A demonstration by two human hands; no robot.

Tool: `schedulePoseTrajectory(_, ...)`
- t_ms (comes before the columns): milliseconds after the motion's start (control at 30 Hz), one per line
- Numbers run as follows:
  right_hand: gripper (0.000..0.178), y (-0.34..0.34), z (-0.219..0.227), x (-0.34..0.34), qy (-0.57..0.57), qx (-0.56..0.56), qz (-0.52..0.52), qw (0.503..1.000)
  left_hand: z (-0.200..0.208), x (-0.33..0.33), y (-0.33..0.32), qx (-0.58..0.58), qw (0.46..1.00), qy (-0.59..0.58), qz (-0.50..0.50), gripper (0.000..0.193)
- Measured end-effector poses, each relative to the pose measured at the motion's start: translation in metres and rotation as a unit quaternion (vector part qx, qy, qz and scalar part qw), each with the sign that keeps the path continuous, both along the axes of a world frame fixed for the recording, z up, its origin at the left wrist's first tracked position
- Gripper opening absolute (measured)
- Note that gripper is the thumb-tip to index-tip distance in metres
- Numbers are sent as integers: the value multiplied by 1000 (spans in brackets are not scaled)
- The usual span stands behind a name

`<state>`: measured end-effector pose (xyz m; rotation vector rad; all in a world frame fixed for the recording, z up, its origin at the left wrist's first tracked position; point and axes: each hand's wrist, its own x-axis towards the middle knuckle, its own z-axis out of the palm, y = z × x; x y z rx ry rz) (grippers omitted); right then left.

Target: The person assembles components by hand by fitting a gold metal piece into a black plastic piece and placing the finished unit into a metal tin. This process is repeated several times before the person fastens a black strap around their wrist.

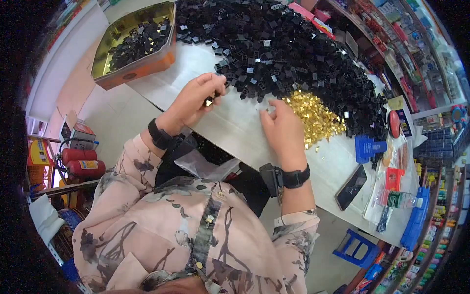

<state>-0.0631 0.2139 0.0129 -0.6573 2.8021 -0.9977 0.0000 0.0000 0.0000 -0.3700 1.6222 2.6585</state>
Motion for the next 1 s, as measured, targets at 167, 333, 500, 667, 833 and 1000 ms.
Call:
schedulePoseTrajectory(167,18,-1,-8,1,130,20,21,991,2,-5,-3,-594,796,108,31,27)
schedulePoseTrajectory(333,13,7,-11,5,50,-65,3,997,-11,-3,3,-683,718,132,18,18)
schedulePoseTrajectory(500,10,17,-15,13,24,-79,24,996,-11,1,4,-680,708,191,2,16)
schedulePoseTrajectory(667,10,7,-6,28,-43,-245,20,968,-13,2,5,-649,730,212,-22,17)
schedulePoseTrajectory(833,10,0,-14,33,-89,-341,52,935,-5,10,35,-530,812,244,-28,19)
schedulePoseTrajectory(1000,11,1,-9,40,-177,-340,35,923,-8,16,44,-441,868,225,-51,22)
